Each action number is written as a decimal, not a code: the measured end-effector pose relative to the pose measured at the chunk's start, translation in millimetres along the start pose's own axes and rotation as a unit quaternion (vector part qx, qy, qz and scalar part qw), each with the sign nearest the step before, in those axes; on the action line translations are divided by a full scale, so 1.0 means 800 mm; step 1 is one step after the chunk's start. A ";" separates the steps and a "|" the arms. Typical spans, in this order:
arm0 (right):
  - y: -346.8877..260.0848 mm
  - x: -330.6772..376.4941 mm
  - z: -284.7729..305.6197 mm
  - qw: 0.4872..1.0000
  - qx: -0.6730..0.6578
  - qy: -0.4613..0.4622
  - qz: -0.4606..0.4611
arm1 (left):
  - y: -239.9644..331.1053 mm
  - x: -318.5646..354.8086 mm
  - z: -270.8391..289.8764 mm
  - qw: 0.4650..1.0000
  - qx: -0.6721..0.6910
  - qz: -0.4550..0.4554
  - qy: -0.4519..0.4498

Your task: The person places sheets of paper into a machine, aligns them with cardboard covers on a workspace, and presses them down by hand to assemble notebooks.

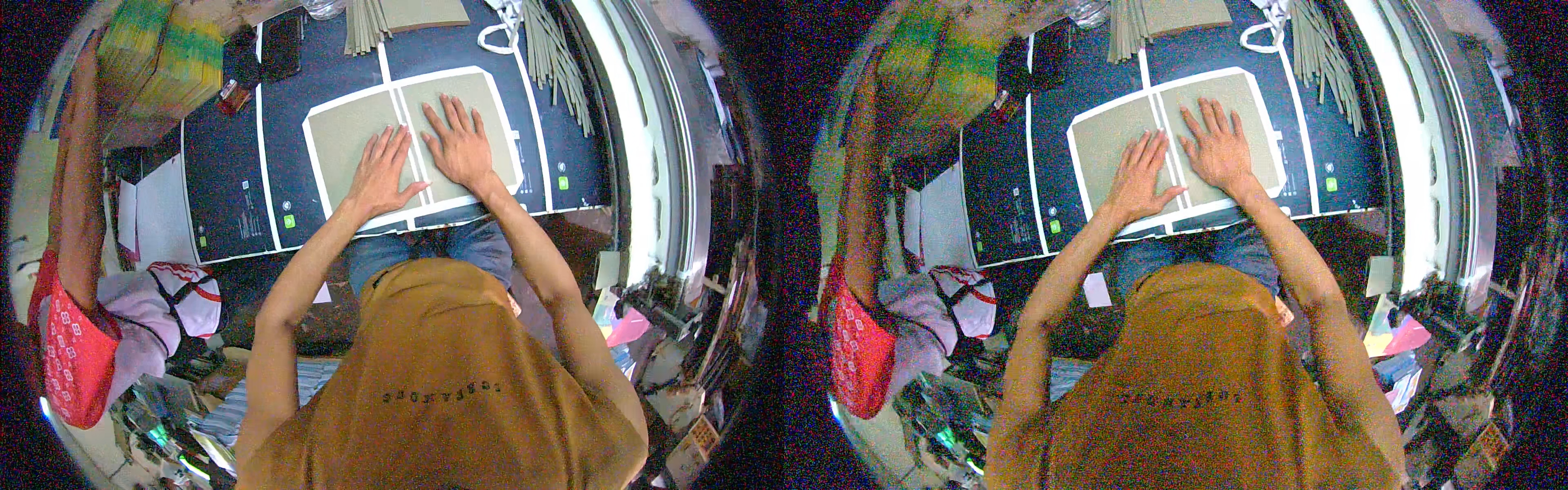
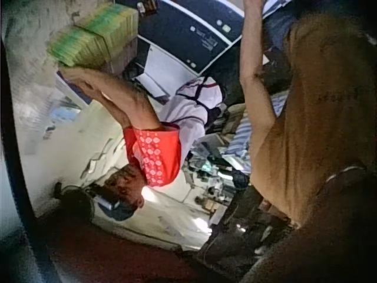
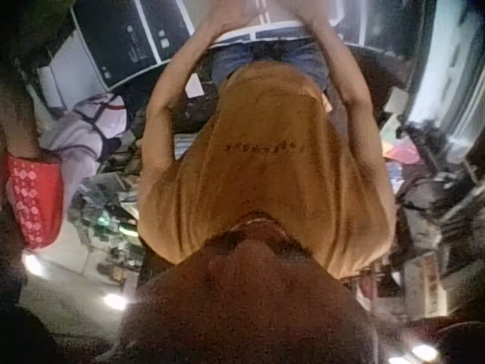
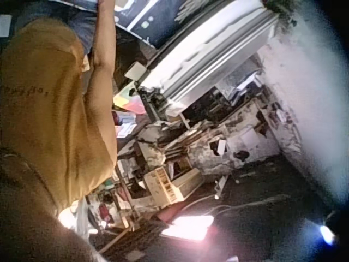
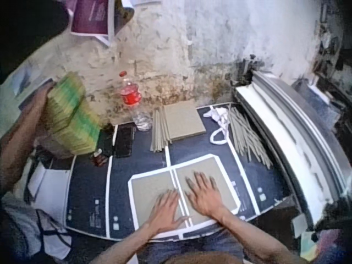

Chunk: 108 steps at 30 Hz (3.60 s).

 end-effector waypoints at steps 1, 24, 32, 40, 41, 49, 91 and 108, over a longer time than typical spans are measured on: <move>0.000 0.000 -0.001 1.000 0.001 -0.003 0.001 | 0.001 0.000 0.000 1.000 -0.006 0.002 -0.003; 0.006 0.003 -0.006 1.000 -0.015 -0.020 0.004 | -0.034 -0.059 0.005 0.997 -0.071 -0.026 -0.013; 0.005 0.003 -0.009 1.000 -0.006 -0.012 0.022 | -0.037 -0.042 0.043 0.996 0.064 0.011 0.056; -0.049 -0.122 -0.016 0.991 -0.092 -0.038 0.091 | -0.066 0.234 0.072 0.602 0.592 0.318 0.432; -0.069 -0.144 -0.026 0.987 -0.099 -0.037 0.122 | -0.062 0.272 0.051 0.553 0.587 0.402 0.434; -0.146 -0.184 -0.078 0.961 -0.092 -0.205 0.159 | -0.031 0.304 -0.066 0.266 0.902 0.330 0.083; 0.334 0.939 0.089 0.715 0.026 -0.134 -0.685 | -0.255 0.271 0.222 0.853 0.215 0.416 0.229; 0.316 0.875 0.111 0.732 -0.030 -0.197 -0.652 | -0.190 0.109 0.230 0.872 0.042 0.314 0.372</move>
Point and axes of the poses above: each hand's wrist, its own x-axis away from the middle knuckle, its own z-axis out of the back of the hand, y = z × x, the point moved 8 cm from there along -x, towards the middle knuckle, and after that the axes turned 9 degrees about z, right-handed, at the moved point
